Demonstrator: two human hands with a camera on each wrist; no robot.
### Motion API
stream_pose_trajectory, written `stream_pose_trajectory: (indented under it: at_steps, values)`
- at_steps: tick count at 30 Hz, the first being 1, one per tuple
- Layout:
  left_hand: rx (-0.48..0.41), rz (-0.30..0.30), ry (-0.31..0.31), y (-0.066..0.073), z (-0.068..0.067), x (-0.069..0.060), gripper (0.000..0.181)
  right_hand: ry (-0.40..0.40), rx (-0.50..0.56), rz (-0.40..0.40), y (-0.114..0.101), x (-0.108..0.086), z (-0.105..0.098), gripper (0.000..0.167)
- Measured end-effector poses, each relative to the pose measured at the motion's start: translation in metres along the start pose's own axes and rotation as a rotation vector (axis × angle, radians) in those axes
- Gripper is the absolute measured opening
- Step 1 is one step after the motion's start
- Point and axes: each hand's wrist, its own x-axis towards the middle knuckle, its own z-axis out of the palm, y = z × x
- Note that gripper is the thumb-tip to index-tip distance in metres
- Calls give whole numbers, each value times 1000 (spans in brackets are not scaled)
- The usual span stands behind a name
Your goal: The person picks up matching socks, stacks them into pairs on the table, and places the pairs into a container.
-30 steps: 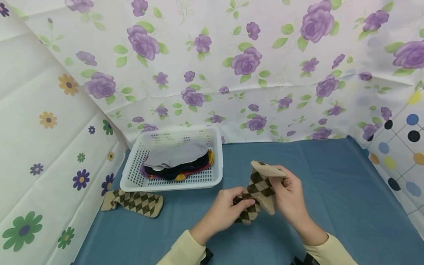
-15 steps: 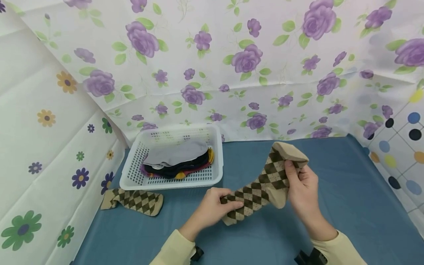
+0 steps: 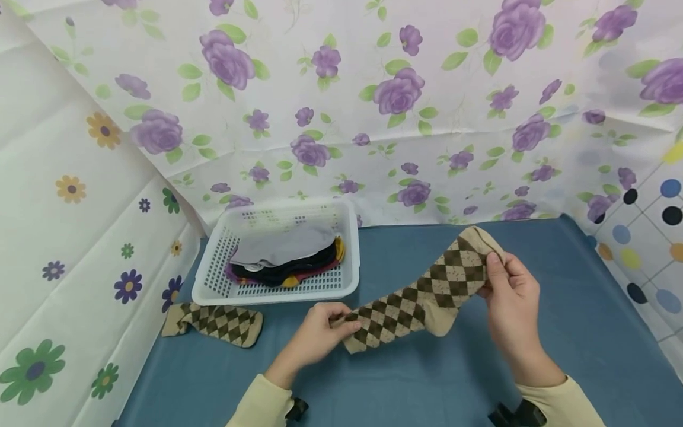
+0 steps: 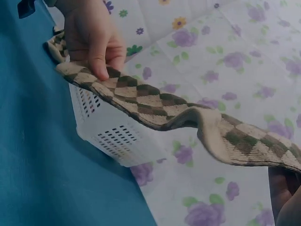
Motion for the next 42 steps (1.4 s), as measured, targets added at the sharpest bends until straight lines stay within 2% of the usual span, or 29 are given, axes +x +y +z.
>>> stream_pose_trajectory:
  at_steps: [5,8,10,13,17,20,25,30,32,34,36,38,40,42]
  values:
    - [-40,2,69,-1,-3,-4,21,-76,135,127,7,1,-15,32]
    - [-64,23,144,-1,-1,-5,27,-107,151,219,11,2,-24,34]
    - [-82,18,191,-2,0,-6,29,-107,85,274,15,2,-28,33]
    - [-75,-47,227,-5,2,-7,24,-106,-82,349,23,2,-39,35]
    - [-23,-167,202,-12,4,-9,21,-121,-301,460,38,-1,-56,45]
    - [19,-220,173,-17,4,-9,24,-149,-429,525,50,-4,-66,50]
    - [64,-240,173,-24,6,-6,25,-237,-620,537,72,-9,-73,45]
    - [168,-235,230,-31,7,-3,20,-298,-822,519,84,-13,-78,44]
    - [224,-214,273,-33,8,-2,21,-318,-946,493,83,-14,-79,48]
    - [298,-192,322,-33,10,-3,23,-323,-1083,412,79,-14,-78,49]
    - [398,-165,370,-30,12,-6,26,-321,-1195,280,72,-15,-74,44]
    - [489,-116,394,-25,16,-8,24,-341,-1252,96,68,-16,-68,35]
    - [569,-53,374,-21,21,-8,20,-419,-1266,-92,67,-18,-60,28]
    - [595,4,294,-20,25,-7,17,-551,-1240,-234,71,-20,-53,27]
